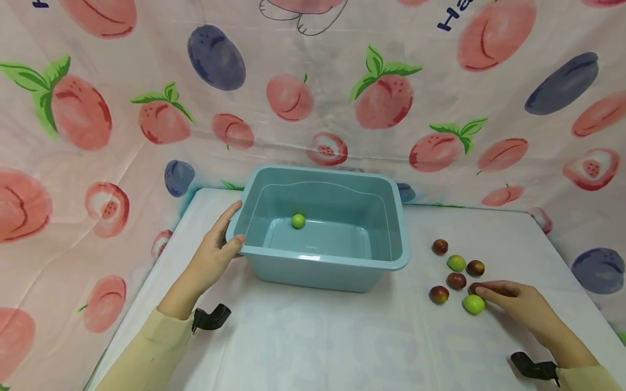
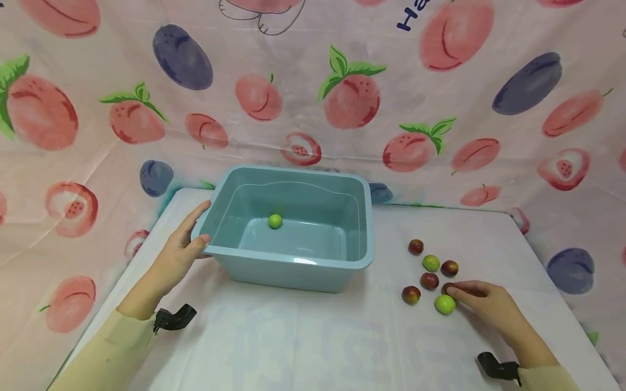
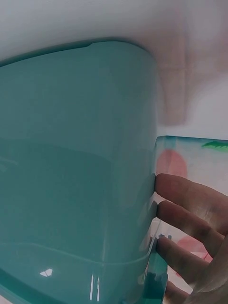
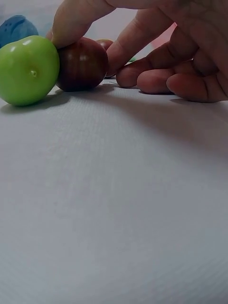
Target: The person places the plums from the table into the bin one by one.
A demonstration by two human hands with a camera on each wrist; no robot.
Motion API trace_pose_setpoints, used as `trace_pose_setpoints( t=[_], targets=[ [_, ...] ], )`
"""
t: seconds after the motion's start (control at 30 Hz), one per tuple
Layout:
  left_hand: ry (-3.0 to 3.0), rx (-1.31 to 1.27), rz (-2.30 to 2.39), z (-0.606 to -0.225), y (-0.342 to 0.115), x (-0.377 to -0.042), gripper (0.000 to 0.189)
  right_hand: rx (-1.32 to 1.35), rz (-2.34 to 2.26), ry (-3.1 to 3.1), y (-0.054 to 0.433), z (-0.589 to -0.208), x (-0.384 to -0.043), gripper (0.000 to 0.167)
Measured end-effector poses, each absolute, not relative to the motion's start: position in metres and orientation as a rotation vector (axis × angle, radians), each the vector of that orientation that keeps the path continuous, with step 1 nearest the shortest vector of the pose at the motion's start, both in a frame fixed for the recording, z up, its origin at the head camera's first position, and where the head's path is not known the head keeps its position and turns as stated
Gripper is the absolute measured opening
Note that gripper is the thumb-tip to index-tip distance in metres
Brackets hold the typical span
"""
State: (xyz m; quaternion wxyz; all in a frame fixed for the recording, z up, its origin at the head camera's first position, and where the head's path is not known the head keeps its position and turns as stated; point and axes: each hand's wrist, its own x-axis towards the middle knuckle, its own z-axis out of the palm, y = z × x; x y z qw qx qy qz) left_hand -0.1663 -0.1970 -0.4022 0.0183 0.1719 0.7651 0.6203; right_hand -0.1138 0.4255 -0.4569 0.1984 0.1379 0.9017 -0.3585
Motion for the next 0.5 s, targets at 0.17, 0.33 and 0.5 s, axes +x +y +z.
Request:
trace_pose_setpoints(
  t=[0.17, 0.33, 0.5],
  targets=[
    [2.384, 0.512, 1.932, -0.4018, -0.1954, -0.1675, 0.065, 0.41, -1.003, 2.53, 0.4274, -0.4583, -0.1135, 0.091],
    [2.387, 0.478, 1.932, -0.4003, -0.1961, -0.1654, 0.066, 0.412, -1.017, 2.542, 0.428, -0.4589, -0.1119, 0.092],
    [2.379, 0.47, 1.932, -0.399, -0.1986, -0.1632, 0.067, 0.392, -1.014, 2.566, 0.4287, -0.4549, -0.1113, 0.089]
  ],
)
